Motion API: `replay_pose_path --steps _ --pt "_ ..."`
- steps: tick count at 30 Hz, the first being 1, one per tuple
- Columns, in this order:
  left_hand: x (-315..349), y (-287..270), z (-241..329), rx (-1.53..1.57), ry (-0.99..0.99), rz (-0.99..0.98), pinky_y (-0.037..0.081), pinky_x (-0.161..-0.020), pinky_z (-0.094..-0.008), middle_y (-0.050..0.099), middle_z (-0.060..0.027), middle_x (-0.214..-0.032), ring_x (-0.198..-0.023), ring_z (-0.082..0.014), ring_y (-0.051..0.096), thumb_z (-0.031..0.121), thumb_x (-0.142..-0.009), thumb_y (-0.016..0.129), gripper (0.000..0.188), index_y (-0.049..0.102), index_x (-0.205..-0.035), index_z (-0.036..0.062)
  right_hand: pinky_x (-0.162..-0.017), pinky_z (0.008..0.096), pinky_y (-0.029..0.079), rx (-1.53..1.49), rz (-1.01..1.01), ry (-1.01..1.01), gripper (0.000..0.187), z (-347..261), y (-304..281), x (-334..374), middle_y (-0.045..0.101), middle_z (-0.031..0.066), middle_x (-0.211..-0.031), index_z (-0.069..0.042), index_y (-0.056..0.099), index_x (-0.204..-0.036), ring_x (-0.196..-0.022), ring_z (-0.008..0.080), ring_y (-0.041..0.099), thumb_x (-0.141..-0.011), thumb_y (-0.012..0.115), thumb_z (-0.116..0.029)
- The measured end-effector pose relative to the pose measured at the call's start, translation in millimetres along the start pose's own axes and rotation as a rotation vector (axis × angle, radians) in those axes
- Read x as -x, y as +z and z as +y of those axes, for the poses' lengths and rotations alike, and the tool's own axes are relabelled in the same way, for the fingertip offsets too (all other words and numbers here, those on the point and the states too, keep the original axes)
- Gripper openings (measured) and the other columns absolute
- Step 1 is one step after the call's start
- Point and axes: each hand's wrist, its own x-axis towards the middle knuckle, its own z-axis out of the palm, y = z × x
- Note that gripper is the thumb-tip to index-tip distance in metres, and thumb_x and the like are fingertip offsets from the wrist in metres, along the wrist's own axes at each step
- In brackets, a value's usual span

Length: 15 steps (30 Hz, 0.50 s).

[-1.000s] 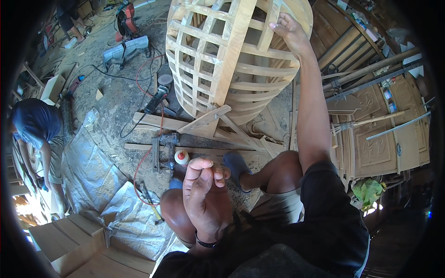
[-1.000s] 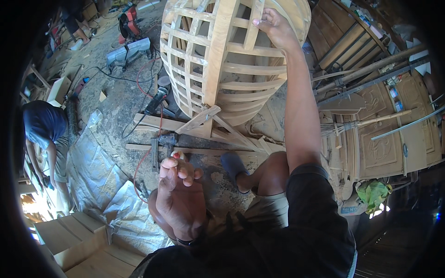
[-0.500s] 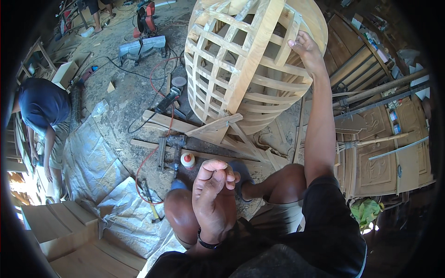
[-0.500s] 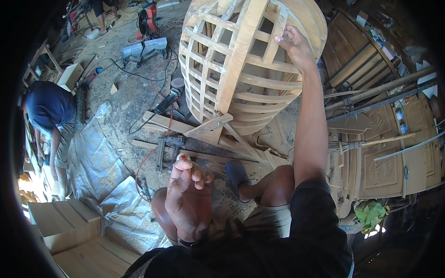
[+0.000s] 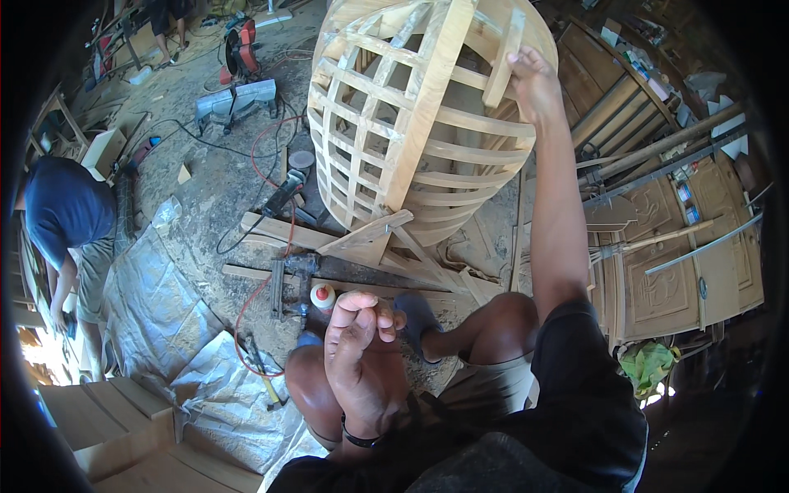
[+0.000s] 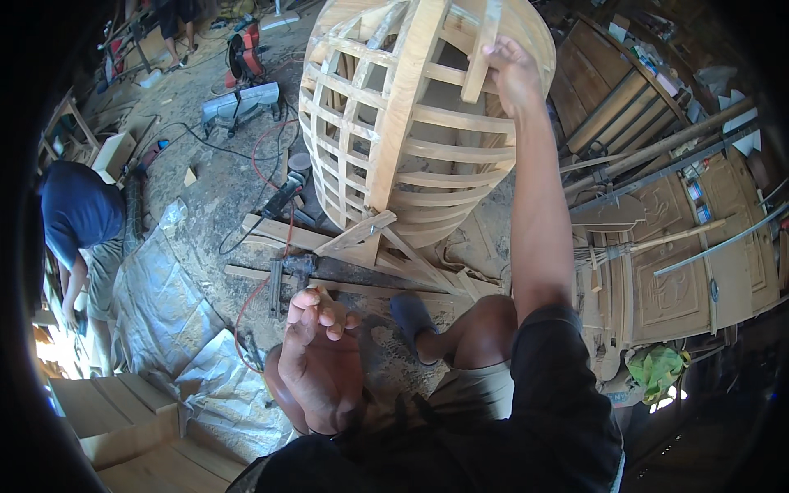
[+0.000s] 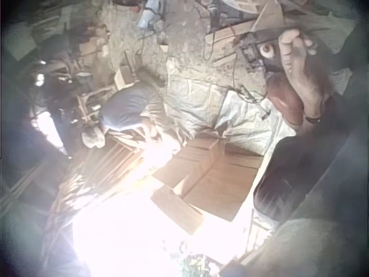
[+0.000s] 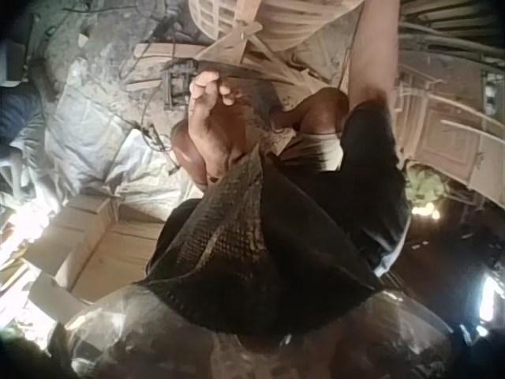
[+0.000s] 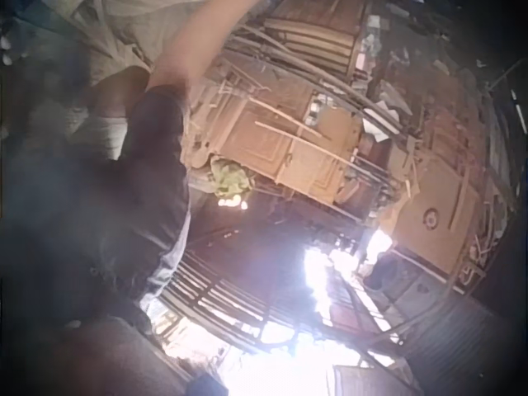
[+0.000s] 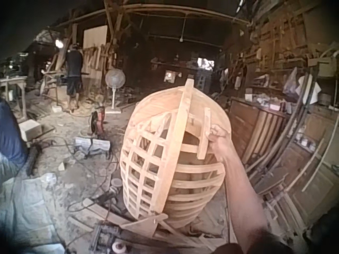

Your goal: The person measures a curved wooden frame using a metal square ruler and marks positions on the slats with a pen. They handle individual wooden slats and a small rectangular wood block while working on the large rounded structure.

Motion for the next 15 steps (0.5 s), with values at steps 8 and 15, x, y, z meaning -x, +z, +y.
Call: replay_pose_path --steps 8,15 --pt "-3 1 -3 0.004 -0.005 0.032 0.042 -0.08 -0.0324 0.056 -0.0028 -0.08 -0.075 -0.0124 0.052 0.013 -0.088 0.063 0.02 0.06 -0.105 0.0034 -0.073 0.0313 0.055 -0.024 0.293 -0.196 0.041 2 1 -49 0.064 0.0133 -0.101 0.003 0.047 -0.116 -0.088 0.0189 0.063 -0.084 0.071 -0.006" --pt "-3 4 -2 0.005 -0.009 0.036 0.041 -0.08 -0.0324 0.055 -0.0028 -0.079 -0.073 -0.0124 0.052 0.013 -0.087 0.063 0.019 0.06 -0.104 0.0038 -0.067 0.028 0.053 0.112 0.348 -0.197 0.035 17 19 -22 0.066 0.0109 -0.092 0.003 0.052 -0.114 -0.075 0.0149 0.063 -0.086 0.068 -0.011"
